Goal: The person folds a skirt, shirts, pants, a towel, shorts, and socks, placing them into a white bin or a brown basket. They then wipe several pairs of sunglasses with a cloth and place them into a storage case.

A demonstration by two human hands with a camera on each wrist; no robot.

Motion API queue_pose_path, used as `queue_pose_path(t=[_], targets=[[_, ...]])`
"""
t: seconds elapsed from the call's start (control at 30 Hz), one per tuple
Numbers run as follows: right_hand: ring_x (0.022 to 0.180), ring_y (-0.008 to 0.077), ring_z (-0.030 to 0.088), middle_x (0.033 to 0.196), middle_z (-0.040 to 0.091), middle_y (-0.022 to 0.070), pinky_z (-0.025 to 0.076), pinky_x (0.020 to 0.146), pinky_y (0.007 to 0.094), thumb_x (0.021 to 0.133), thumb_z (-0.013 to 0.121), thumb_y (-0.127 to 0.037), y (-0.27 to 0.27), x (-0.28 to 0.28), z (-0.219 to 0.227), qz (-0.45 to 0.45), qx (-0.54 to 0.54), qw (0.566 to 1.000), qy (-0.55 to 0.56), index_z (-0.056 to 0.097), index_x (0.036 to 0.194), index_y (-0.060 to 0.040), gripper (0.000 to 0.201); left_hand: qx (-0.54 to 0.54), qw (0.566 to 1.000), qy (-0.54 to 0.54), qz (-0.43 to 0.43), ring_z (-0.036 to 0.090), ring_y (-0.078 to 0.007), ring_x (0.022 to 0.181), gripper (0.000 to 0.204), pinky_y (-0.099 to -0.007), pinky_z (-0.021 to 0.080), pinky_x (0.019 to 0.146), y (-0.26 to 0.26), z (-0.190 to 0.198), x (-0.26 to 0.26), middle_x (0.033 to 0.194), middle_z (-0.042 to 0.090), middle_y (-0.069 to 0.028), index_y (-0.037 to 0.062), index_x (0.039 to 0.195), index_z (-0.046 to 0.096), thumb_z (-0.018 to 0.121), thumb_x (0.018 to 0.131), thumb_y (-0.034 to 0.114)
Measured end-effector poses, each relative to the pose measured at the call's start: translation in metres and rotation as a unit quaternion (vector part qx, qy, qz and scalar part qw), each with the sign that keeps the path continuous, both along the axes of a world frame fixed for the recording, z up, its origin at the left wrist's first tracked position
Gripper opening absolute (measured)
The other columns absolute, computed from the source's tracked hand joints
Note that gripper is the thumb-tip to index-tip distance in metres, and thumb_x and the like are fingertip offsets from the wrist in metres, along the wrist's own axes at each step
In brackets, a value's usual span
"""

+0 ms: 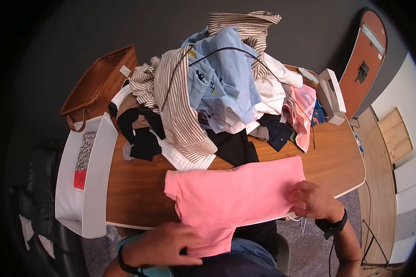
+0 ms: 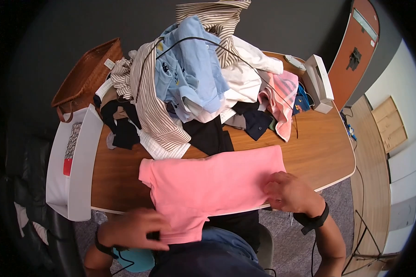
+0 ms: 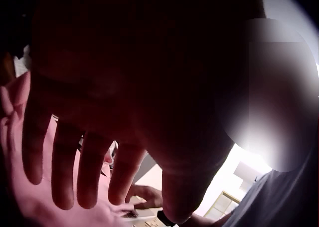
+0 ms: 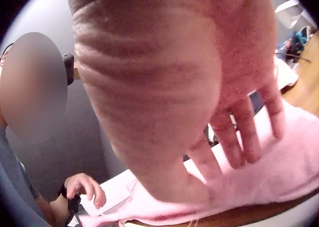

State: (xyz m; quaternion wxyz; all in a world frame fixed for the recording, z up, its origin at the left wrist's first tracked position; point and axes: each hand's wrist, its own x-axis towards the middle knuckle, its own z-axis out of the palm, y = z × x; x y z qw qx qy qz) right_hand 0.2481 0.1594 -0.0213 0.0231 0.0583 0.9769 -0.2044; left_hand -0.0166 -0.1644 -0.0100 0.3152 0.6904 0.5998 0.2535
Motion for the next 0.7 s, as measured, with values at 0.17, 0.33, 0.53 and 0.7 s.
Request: queue_pose_path(t=[0.17, 0.33, 0.53, 0.7], targets=[[0.098, 0.0339, 0.062, 0.114, 0.06, 0.0155, 0.052, 0.084, 0.0402, 0.073, 0.073, -0.019, -0.003, -0.011, -0.007, -0.003, 0.025, 1.0, 0.005, 0.064, 0.104, -0.0034, 0.036, 0.094, 0.918, 0.036, 0.383, 0.058, -0.0279, 0.094, 0.04, -0.0358, 0.048, 0.083, 0.024, -0.025, -0.053, 0.105, 0.058, -0.0126, 0.0003, 0.11, 0.059, 0.075, 0.079, 0.02], [0.1, 0.0354, 0.061, 0.115, 0.058, 0.0179, 0.051, 0.086, 0.0412, 0.084, 0.067, -0.023, -0.032, -0.052, -0.015, -0.005, -0.04, 0.999, 0.026, 0.06, 0.117, -0.0054, 0.038, 0.032, 0.95, 0.077, 0.3, 0.06, -0.0295, 0.093, 0.04, -0.0359, 0.05, 0.079, 0.049, -0.072, -0.081, 0.107, 0.06, -0.0168, -0.0015, 0.103, 0.06, 0.077, 0.078, 0.025], [0.096, 0.0363, 0.061, 0.112, 0.056, 0.0182, 0.051, 0.083, 0.0424, 0.087, 0.064, -0.025, -0.043, -0.081, -0.028, 0.026, -0.034, 0.999, 0.012, 0.049, 0.134, -0.0099, 0.051, -0.107, 0.943, -0.08, 0.306, 0.059, -0.0151, 0.078, 0.034, -0.0299, 0.051, 0.063, 0.046, -0.049, -0.083, 0.095, 0.061, -0.0099, 0.0005, 0.1, 0.059, 0.076, 0.075, 0.016], [0.096, 0.0369, 0.061, 0.116, 0.054, 0.0198, 0.051, 0.081, 0.0425, 0.089, 0.062, -0.028, -0.056, -0.117, -0.025, 0.045, -0.079, 0.996, 0.024, 0.045, 0.138, -0.0098, 0.055, -0.004, 0.933, -0.128, 0.337, 0.056, -0.0126, 0.079, 0.041, -0.0284, 0.05, 0.064, 0.037, -0.036, -0.098, 0.094, 0.059, -0.0053, 0.0026, 0.108, 0.057, 0.077, 0.074, 0.012]])
